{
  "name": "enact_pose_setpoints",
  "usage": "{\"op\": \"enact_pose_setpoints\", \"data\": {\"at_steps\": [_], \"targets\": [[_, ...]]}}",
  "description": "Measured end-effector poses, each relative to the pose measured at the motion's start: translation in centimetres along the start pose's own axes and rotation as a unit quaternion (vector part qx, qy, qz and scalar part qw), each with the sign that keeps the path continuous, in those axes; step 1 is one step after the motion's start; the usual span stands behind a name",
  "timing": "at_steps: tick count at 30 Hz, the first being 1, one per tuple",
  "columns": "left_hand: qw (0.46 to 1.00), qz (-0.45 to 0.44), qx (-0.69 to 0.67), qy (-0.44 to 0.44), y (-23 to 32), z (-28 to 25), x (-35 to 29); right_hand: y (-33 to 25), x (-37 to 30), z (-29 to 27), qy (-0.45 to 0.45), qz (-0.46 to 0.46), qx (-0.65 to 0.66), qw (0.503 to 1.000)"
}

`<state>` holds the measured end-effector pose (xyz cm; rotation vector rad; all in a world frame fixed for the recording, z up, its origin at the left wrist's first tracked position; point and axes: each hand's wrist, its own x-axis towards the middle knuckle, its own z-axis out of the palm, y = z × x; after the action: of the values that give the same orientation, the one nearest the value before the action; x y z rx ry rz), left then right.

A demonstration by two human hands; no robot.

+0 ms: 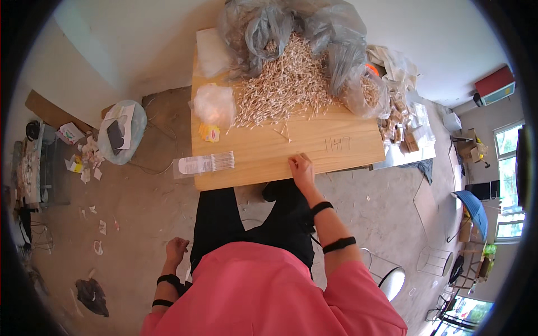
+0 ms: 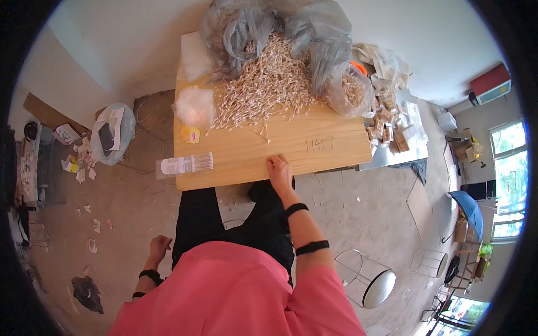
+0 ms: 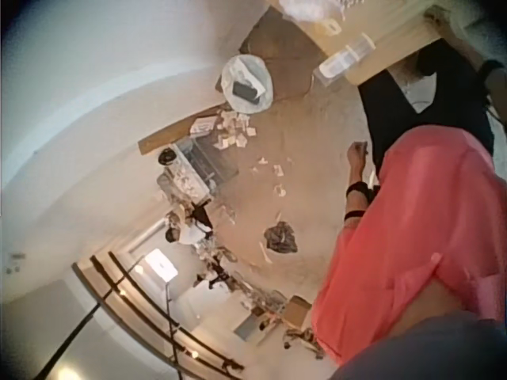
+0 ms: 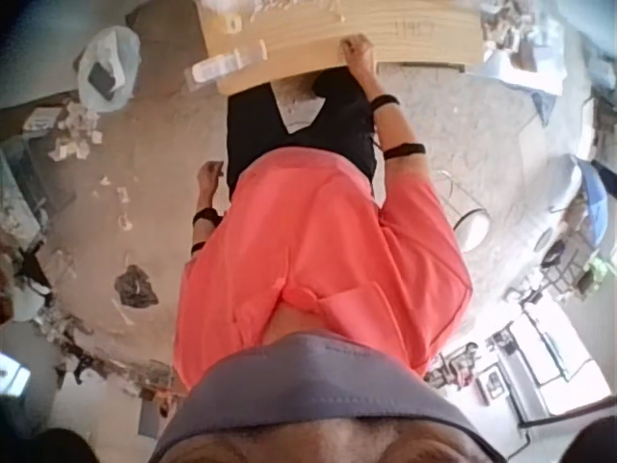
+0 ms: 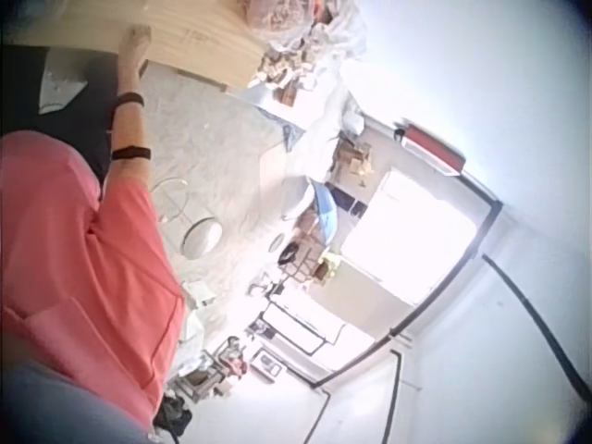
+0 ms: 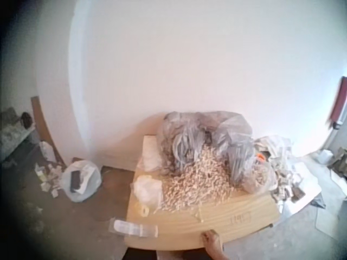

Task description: Sorting a large pile of cotton swabs into packages or smaller groups on a wooden table.

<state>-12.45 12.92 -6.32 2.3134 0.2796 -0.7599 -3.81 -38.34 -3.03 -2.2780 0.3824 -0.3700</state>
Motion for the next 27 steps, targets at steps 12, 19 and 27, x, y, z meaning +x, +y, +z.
{"op": "enact_pose_setpoints", "data": {"at_steps": [12, 19, 27], "targets": [[0.997, 0.043, -0.059, 0.012, 1.9, 0.5, 1.2, -0.7, 8.4, 3.4, -0.011, 0.008, -0.227, 0.974], [0.975, 0.206, -0.037, 0.079, 9.9, -1.4, 2.3, -6.9, 7.4, 7.7, -0.098, -0.127, -0.190, 0.968], [0.902, 0.401, -0.005, 0.160, 20.6, -0.7, 7.8, -10.3, 8.0, 14.0, -0.147, -0.190, -0.130, 0.962]]}}
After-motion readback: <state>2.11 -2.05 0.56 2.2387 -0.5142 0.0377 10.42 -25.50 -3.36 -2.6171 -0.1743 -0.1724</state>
